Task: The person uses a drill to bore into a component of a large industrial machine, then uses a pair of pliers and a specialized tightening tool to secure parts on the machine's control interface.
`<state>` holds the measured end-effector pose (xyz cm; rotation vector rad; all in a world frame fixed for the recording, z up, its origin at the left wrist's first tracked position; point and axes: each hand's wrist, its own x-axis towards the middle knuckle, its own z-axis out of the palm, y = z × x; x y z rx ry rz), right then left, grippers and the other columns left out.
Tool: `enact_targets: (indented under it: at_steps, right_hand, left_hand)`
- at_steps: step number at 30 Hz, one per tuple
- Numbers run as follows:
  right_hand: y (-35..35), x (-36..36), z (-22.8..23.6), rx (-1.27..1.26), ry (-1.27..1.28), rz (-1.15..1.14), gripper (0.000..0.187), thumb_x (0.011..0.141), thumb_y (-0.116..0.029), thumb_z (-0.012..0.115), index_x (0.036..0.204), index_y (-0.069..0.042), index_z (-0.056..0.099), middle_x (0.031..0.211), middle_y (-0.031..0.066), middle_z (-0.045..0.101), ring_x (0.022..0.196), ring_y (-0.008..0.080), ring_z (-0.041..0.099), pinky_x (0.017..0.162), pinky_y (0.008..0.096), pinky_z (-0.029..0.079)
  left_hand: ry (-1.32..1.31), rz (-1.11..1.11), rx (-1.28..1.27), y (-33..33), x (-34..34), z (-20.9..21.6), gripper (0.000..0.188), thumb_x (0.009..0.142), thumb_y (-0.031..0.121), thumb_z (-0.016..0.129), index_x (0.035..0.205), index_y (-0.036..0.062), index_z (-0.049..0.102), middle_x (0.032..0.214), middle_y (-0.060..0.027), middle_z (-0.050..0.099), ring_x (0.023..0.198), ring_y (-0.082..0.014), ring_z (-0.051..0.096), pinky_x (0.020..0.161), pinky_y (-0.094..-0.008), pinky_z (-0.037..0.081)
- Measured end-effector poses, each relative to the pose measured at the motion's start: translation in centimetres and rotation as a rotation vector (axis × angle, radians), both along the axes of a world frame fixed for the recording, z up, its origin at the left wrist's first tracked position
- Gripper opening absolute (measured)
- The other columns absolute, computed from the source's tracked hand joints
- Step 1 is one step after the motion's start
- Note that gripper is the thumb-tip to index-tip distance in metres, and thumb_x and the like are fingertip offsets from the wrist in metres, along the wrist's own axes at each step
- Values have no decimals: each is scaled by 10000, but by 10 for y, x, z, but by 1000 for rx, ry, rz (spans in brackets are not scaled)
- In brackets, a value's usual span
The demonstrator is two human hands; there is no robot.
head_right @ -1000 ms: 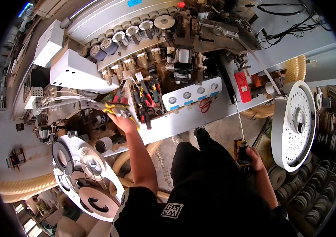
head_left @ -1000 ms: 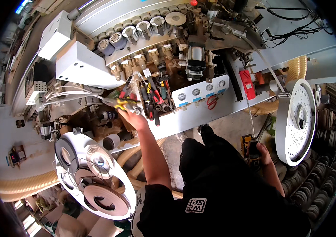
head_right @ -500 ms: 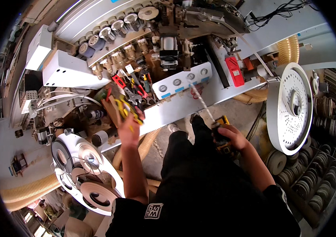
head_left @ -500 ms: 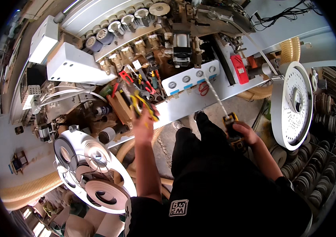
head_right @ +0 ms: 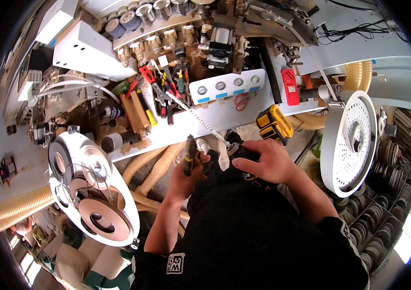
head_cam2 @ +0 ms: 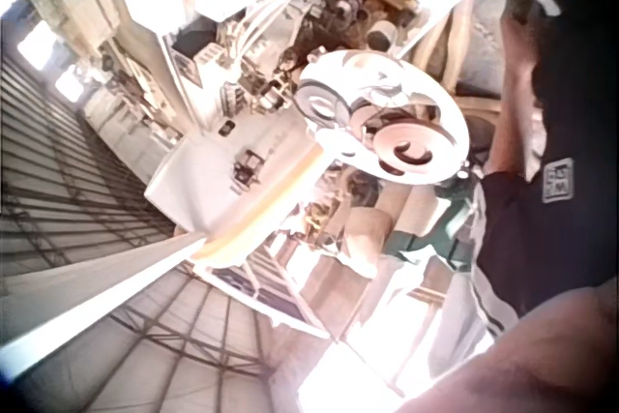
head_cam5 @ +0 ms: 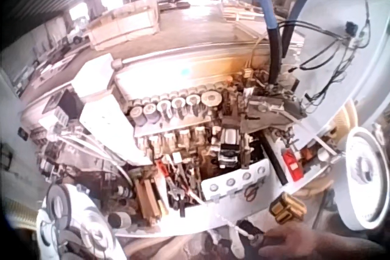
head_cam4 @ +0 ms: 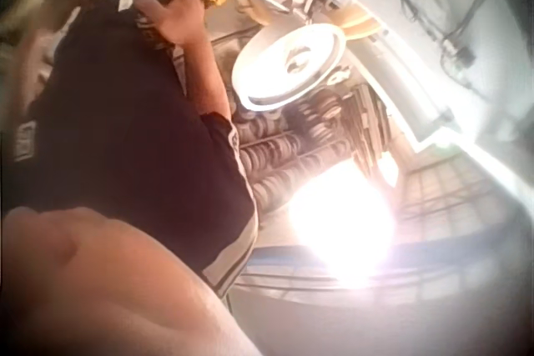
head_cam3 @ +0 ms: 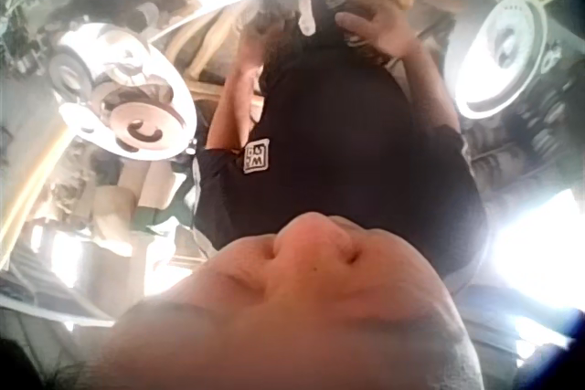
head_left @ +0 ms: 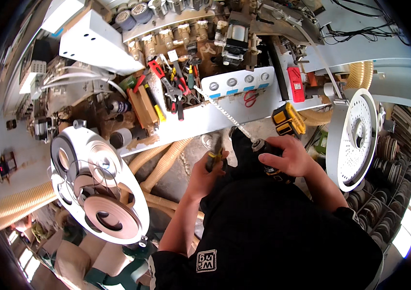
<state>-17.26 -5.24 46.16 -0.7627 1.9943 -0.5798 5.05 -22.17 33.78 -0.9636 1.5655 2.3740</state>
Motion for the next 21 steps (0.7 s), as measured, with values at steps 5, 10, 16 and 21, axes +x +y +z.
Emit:
enact_targets:
  at_steps: [5, 10, 16, 21]
  right_hand:
    - [-7, 15, -2, 1, 173, 64, 444, 841, -487, 747, 965, -60, 753, 800, 159, 711, 784, 360, 701, 698, 422, 532]
    - [-11, 23, 6, 21, 189, 80, 442, 834, -501, 745, 960, -77, 761, 799, 147, 713, 788, 354, 700, 722, 434, 531]
    - [1, 28, -7, -62, 370, 99, 442, 823, -522, 741, 917, -90, 763, 745, 126, 697, 761, 356, 686, 738, 452, 516]
    - [4, 28, -2, -73, 381, 110, 467, 816, -535, 741, 887, -74, 752, 729, 132, 691, 754, 357, 687, 730, 440, 518]
  left_hand:
    - [40, -125, -490, 9, 1, 11, 438, 932, -48, 570, 1357, 57, 562, 1233, -131, 694, 1140, -224, 662, 972, -343, 502]
    - [50, -122, -430, 29, 9, -9, 466, 902, -51, 598, 1351, 63, 546, 1201, -171, 666, 1171, -300, 640, 1040, -377, 454]
    - [23, -217, -395, 36, 7, 6, 457, 919, -28, 596, 1364, 60, 535, 1226, -175, 646, 1198, -295, 623, 1036, -372, 453]
    - [66, -261, -342, 30, 14, 2, 526, 869, -44, 577, 1383, 53, 514, 1255, -214, 614, 1178, -385, 618, 1006, -419, 480]
